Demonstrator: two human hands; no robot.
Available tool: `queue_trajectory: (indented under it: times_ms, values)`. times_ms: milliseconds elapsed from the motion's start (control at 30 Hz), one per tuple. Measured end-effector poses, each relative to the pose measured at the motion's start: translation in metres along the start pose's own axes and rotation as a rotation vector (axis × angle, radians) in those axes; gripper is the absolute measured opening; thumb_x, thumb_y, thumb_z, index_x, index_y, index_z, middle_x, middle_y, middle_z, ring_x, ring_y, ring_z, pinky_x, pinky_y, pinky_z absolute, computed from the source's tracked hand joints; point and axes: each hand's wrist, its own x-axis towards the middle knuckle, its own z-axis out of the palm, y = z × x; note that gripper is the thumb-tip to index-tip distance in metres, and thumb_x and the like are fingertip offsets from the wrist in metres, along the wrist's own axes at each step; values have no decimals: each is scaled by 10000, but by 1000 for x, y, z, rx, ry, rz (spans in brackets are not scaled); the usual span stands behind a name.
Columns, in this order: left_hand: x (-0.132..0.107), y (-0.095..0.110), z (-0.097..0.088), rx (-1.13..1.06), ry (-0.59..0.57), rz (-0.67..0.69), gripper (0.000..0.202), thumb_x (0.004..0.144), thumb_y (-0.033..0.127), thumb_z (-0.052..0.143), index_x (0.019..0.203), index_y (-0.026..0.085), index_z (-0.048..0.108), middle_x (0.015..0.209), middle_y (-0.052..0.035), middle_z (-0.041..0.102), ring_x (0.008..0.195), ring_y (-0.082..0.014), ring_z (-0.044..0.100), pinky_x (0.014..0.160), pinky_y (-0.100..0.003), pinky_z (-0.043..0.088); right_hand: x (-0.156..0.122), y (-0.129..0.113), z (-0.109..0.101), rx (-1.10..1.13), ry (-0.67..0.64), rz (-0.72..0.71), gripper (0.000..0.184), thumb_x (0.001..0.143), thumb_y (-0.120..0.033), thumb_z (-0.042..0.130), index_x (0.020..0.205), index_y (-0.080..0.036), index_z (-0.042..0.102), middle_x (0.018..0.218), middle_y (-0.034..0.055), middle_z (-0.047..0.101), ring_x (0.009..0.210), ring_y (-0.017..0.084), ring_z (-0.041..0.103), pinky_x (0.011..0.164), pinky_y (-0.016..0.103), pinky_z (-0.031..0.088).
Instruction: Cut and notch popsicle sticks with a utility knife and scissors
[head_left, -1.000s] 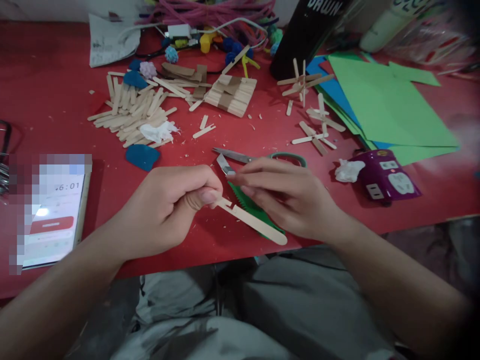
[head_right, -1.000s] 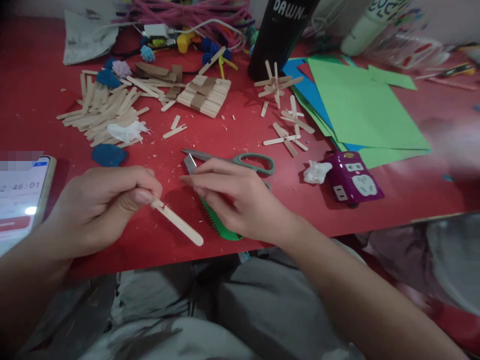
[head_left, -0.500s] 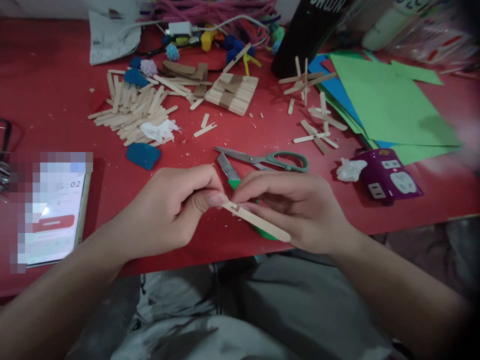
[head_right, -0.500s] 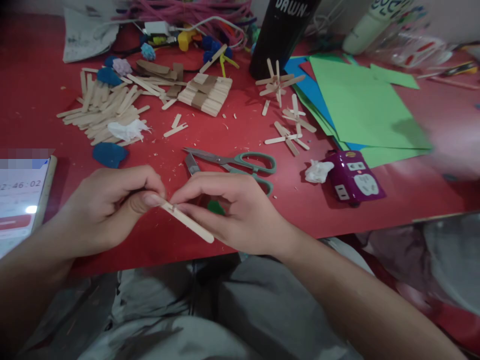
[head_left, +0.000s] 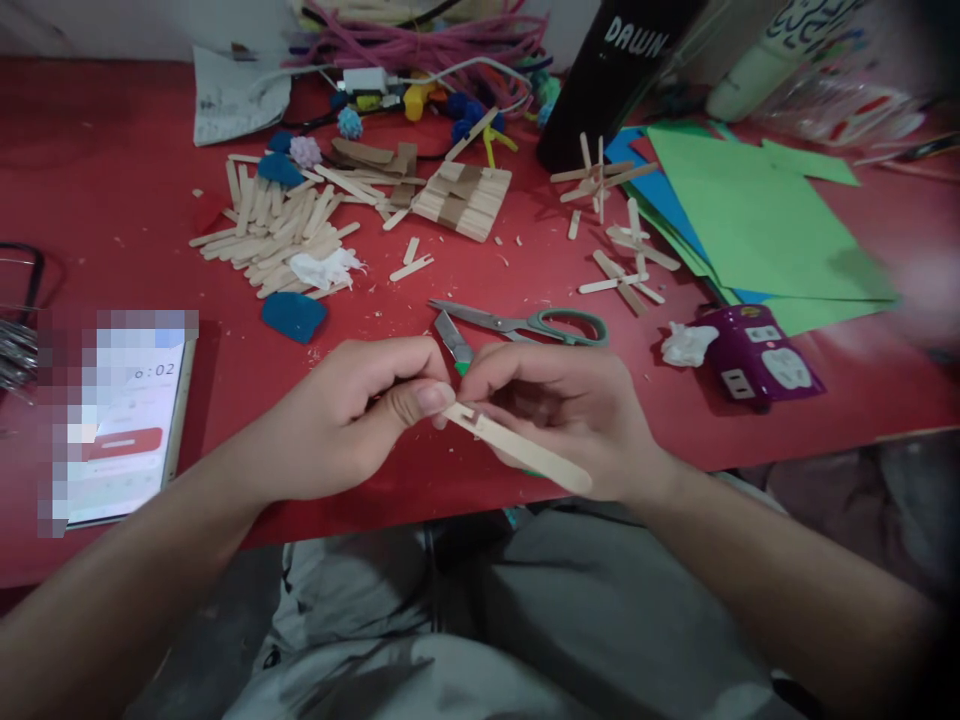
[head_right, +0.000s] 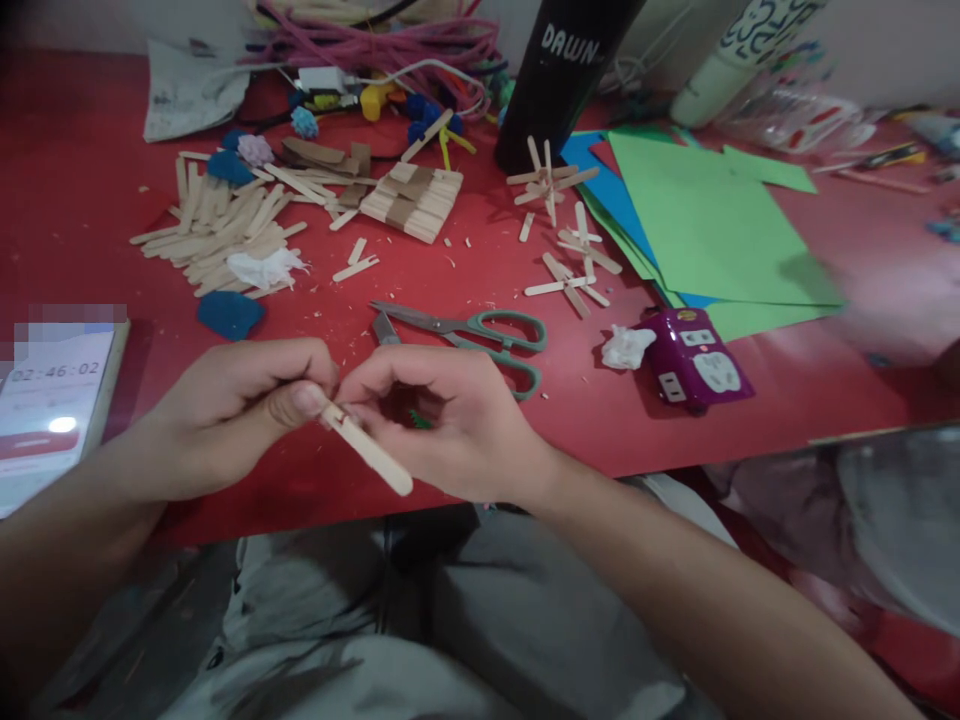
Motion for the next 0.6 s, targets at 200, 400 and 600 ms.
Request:
queue_trajectory:
  times_ms: [200,400,600]
  values:
    - [-1,0,-2,4,54,12,311,949,335,471,677,200,538,556,37,450,506,-107,384,496,-239,317,19,13,-20,-303,180,-2,135,887,-238,653,769,-174,643,665,-17,616,577,88,527,513,207,426]
    - [0,-11,-2,179,226,114,286,954,313,466,710,188,547,577,37,464,533,-106,389,527,-238,311,33,23,-45,-389,312,-45,281,886,-355,693,1109,-187,729,1029,69,743,806,145,658,669,270,543]
    - [-21,-10,9,227,304,70,271,932,343,516,731,176,587,613,28,541,569,-109,457,546,-237,344,6,-3,-24,-154,-111,157,365,882,-501,705,1021,-168,758,827,46,770,730,152,716,693,281,596]
